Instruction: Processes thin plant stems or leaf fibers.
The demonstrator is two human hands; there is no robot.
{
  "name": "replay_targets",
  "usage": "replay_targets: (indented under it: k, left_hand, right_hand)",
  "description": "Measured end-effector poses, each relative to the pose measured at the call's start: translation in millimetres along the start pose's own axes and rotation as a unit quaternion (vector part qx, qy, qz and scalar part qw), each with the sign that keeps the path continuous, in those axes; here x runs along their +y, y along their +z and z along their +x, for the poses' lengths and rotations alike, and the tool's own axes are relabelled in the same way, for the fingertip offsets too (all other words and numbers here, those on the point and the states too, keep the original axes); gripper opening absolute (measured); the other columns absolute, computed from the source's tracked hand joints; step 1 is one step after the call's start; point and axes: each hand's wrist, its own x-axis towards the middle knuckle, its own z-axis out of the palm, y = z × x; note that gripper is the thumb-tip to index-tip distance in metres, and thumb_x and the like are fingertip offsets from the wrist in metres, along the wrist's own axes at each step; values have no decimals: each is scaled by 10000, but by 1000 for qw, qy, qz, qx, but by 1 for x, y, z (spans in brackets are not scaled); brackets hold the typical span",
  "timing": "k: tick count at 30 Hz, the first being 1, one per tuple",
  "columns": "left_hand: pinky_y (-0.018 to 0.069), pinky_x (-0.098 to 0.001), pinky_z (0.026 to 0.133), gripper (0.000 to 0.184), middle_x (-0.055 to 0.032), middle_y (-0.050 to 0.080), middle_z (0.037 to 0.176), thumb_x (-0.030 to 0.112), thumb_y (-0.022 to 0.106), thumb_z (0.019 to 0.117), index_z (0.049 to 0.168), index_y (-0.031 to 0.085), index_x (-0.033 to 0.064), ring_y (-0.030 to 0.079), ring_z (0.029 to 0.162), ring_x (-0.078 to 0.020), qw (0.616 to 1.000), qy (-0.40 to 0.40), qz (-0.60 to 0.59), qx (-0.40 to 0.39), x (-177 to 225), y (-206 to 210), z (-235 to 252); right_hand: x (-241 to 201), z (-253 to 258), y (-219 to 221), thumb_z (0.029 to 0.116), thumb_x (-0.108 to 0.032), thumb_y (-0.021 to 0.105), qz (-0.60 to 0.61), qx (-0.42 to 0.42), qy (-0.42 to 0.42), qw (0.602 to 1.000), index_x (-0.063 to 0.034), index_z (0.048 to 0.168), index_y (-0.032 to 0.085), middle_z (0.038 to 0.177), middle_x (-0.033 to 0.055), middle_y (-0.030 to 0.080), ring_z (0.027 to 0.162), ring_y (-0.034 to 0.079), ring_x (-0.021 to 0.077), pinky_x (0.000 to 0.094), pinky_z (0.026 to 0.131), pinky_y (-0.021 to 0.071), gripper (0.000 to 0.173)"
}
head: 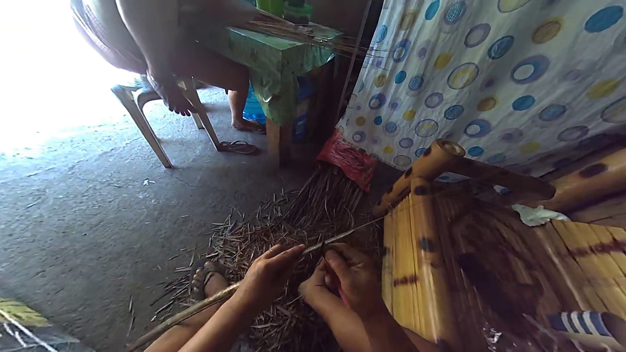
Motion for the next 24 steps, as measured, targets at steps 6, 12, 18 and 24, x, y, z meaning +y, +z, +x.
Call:
replay_targets:
  k: [6, 12, 18, 24]
  left_hand:
    - [537, -223, 730, 311, -14, 652, 926, 214, 558, 1051, 1319, 712, 241, 609, 798, -56, 999, -1, -30, -18, 2, -4, 2]
    - [533, -221, 722, 311, -13, 641, 916, 223, 557, 1050, 1318, 714, 239, 603, 788, -57, 999, -3, -29, -23, 7, -8, 4]
    - [540, -235, 749, 301, -14, 667, 947, 219, 562, 1049, 1304, 721, 240, 617, 812, -61, 999, -6, -43, -28, 1, -10, 1]
    - [548, -245, 763, 296, -20, 683, 946, 226, 554, 1052, 1293, 725, 216, 632, 818, -66, 998, -24, -35, -38, -8, -5, -1]
  right_hand:
    - [-1, 1, -7, 1011, -38, 583, -58, 17, -63, 996, 45, 1067, 723, 779, 70, 711, 551, 607, 81, 215, 495, 534, 173]
    - [-4, 6, -14, 1004, -40, 601, -104, 31, -116, 987, 42, 1054, 730, 786, 58, 713, 571, 615, 72, 215, 519, 550, 162]
    - [-9, 17, -37, 1026, -50, 572, -92, 80, -125, 985, 70, 1142, 698, 774, 67, 710, 553, 629, 105, 247, 495, 564, 209]
    - [-22, 20, -55, 1051, -66, 507, -66, 135, -109, 983, 60, 1223, 656, 794, 50, 707, 554, 616, 97, 251, 493, 555, 260]
